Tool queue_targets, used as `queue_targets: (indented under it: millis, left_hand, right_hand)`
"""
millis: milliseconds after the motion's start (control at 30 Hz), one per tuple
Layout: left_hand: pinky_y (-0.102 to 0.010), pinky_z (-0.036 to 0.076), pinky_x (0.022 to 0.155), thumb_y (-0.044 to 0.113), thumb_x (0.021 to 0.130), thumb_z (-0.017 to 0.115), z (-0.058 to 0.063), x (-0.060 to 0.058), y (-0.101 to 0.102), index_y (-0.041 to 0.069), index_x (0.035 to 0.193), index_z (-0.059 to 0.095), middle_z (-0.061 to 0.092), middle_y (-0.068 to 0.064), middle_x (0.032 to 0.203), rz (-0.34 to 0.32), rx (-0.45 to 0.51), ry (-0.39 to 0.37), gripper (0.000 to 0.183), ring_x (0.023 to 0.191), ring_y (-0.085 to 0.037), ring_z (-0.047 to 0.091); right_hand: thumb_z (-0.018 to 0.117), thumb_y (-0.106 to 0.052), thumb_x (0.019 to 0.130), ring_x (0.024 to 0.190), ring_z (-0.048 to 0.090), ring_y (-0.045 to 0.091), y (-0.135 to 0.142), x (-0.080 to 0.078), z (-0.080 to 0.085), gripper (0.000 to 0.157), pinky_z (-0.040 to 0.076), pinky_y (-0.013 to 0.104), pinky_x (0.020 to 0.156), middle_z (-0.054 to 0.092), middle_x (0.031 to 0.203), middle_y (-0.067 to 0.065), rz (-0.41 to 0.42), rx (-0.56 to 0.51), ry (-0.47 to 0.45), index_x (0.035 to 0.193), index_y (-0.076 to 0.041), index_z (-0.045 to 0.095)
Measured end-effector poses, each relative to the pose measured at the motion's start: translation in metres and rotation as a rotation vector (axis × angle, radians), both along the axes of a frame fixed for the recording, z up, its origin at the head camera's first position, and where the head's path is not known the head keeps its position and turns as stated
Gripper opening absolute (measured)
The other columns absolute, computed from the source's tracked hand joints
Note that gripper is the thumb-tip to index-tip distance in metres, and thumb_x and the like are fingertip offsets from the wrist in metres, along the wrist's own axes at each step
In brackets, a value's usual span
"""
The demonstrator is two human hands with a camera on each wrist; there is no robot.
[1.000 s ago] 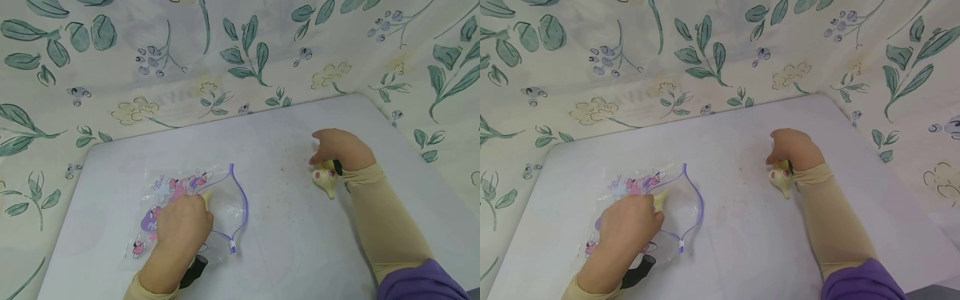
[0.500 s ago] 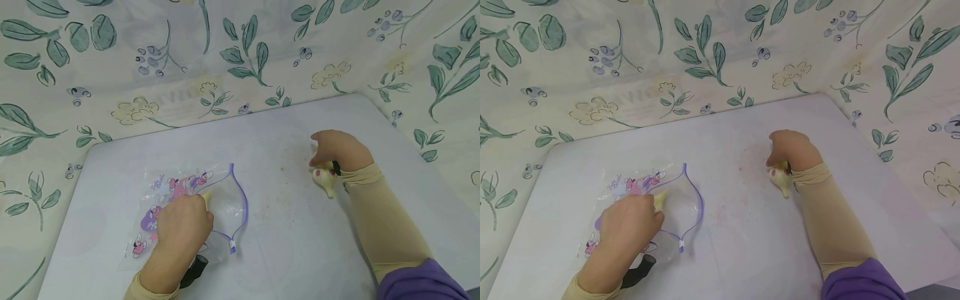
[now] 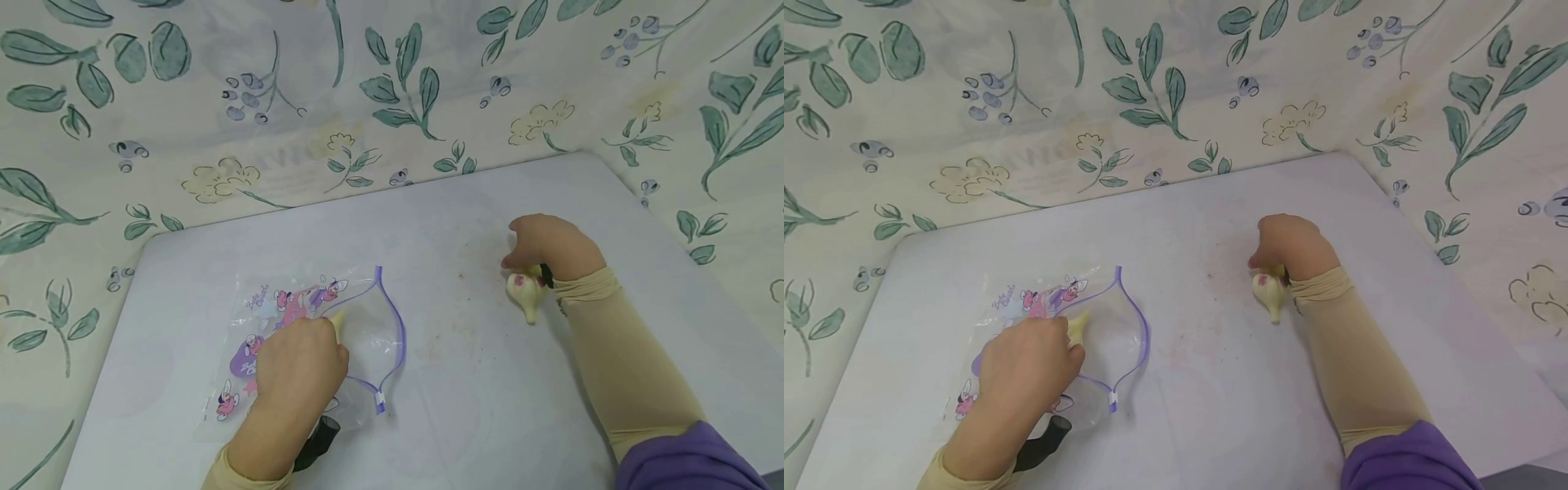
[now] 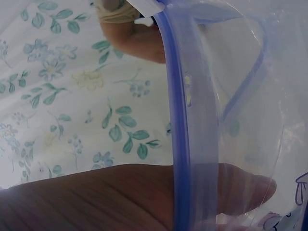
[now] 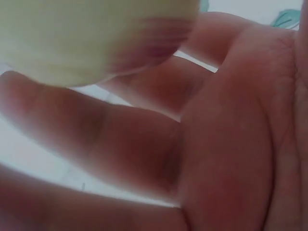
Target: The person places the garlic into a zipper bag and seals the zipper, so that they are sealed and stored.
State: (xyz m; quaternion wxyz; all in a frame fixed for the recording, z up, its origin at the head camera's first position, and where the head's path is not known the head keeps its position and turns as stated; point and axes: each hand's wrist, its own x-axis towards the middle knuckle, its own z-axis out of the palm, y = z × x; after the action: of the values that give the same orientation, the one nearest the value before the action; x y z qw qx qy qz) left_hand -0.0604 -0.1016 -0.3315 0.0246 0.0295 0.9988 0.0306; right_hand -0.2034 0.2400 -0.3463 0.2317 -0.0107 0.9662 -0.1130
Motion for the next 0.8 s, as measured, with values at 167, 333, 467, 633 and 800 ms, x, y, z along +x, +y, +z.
queue_targets:
  millis: [167,333,467,633,800]
  left_hand:
    - [-0.031,0.037,0.038,0.017,0.083,0.068,0.0003,-0.0003,0.0002,0.0,0.074,0.07,0.049,-0.006,0.052,0.002,0.002,-0.007,0.019,0.047,-0.022,0.046]
    - [-0.03,0.038,0.038,0.017,0.084,0.069,0.0005,-0.0004,0.0005,-0.001,0.076,0.07,0.048,-0.006,0.052,0.006,0.004,-0.016,0.02,0.047,-0.022,0.046]
    - [-0.03,0.038,0.039,0.017,0.084,0.069,0.0005,-0.0002,0.0005,-0.001,0.076,0.07,0.048,-0.006,0.051,0.004,0.009,-0.015,0.019,0.046,-0.022,0.046]
    - [-0.029,0.038,0.038,0.016,0.084,0.068,0.0003,-0.0002,0.0005,-0.002,0.076,0.07,0.048,-0.006,0.051,0.001,0.013,-0.01,0.019,0.046,-0.022,0.046]
    - [-0.03,0.037,0.039,0.016,0.084,0.068,0.0002,-0.0003,0.0002,-0.001,0.075,0.07,0.048,-0.005,0.051,-0.002,0.014,-0.004,0.019,0.046,-0.022,0.046]
  right_hand:
    - [0.075,-0.035,0.085,0.137,0.046,0.044,0.0015,-0.0004,0.0003,0.078,0.037,0.067,0.107,0.05,0.148,0.024,-0.019,0.008,-0.011,0.149,-0.002,0.044]
    - [0.075,-0.032,0.084,0.136,0.047,0.044,0.0023,-0.0019,-0.0016,0.076,0.038,0.068,0.105,0.052,0.147,0.022,-0.006,0.012,-0.003,0.147,-0.003,0.046]
    - [0.076,-0.031,0.082,0.134,0.049,0.043,0.0023,-0.0036,-0.0045,0.076,0.04,0.067,0.104,0.053,0.147,0.022,0.012,0.023,0.011,0.147,-0.002,0.047]
    - [0.079,-0.031,0.08,0.131,0.052,0.041,0.0018,-0.0056,-0.0077,0.08,0.041,0.065,0.104,0.054,0.145,0.023,0.02,0.025,0.009,0.147,-0.001,0.046]
    - [0.078,-0.029,0.08,0.13,0.053,0.043,0.002,-0.0055,-0.0086,0.075,0.042,0.065,0.103,0.055,0.143,0.024,0.043,0.035,0.005,0.143,0.002,0.05]
